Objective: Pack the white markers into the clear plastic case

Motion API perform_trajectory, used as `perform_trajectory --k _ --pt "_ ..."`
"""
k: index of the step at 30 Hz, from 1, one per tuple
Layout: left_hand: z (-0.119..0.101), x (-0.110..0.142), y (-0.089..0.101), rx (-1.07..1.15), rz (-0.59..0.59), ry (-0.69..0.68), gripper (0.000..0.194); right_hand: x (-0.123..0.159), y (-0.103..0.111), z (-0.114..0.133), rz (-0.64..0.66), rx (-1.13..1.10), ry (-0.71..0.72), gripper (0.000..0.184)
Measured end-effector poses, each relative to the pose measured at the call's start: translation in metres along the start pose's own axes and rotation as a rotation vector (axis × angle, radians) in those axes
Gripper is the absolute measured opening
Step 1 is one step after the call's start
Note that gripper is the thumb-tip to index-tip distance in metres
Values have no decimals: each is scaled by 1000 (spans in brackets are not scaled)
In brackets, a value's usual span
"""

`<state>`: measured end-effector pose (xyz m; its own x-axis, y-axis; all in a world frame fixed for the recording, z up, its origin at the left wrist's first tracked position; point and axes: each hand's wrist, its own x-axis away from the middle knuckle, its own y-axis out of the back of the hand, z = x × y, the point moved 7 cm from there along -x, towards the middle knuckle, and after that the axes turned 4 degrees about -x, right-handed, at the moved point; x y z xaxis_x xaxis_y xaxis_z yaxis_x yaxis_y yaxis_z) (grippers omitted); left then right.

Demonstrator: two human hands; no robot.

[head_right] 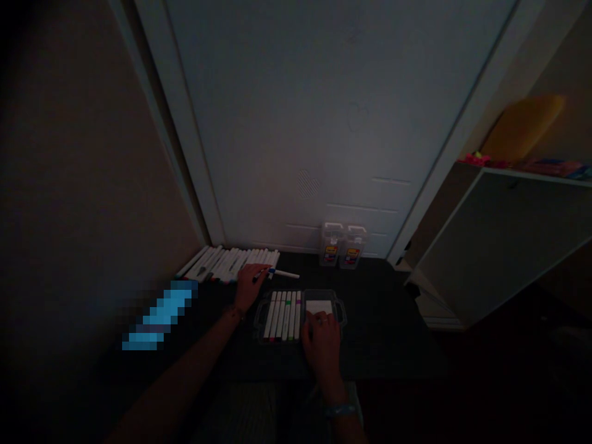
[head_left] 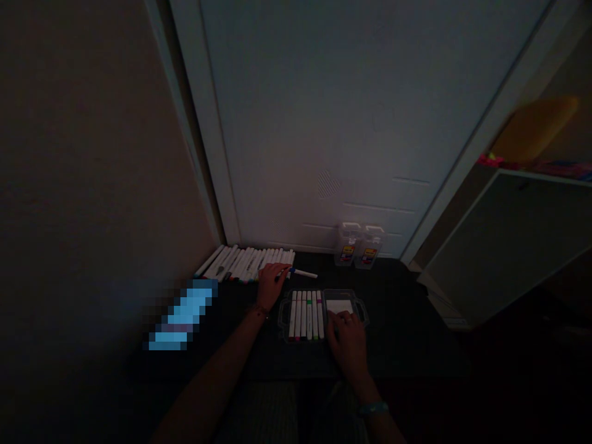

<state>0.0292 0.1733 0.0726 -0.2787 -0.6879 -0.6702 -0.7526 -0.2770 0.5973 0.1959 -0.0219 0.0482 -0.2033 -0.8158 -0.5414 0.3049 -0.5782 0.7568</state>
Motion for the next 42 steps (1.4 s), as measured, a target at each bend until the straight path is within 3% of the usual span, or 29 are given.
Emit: perform_trajectory --k 8,26,33,38,42 --pt "1 0 -2 36 23 -9 22 0 -2 12 43 -37 95 26" --pt "-1 -1 -2 197 20 19 24 -1 -3 20 152 -77 136 33" --pt "10 6 25 321 -45 158 25 -1 -7 22 167 -100 148 38" --pt "-23 13 50 397 -71 170 25 -1 -6 26 155 -182 184 33" --pt "-70 17 33 454 72 116 25 -2 -1 20 103 -222 122 24"
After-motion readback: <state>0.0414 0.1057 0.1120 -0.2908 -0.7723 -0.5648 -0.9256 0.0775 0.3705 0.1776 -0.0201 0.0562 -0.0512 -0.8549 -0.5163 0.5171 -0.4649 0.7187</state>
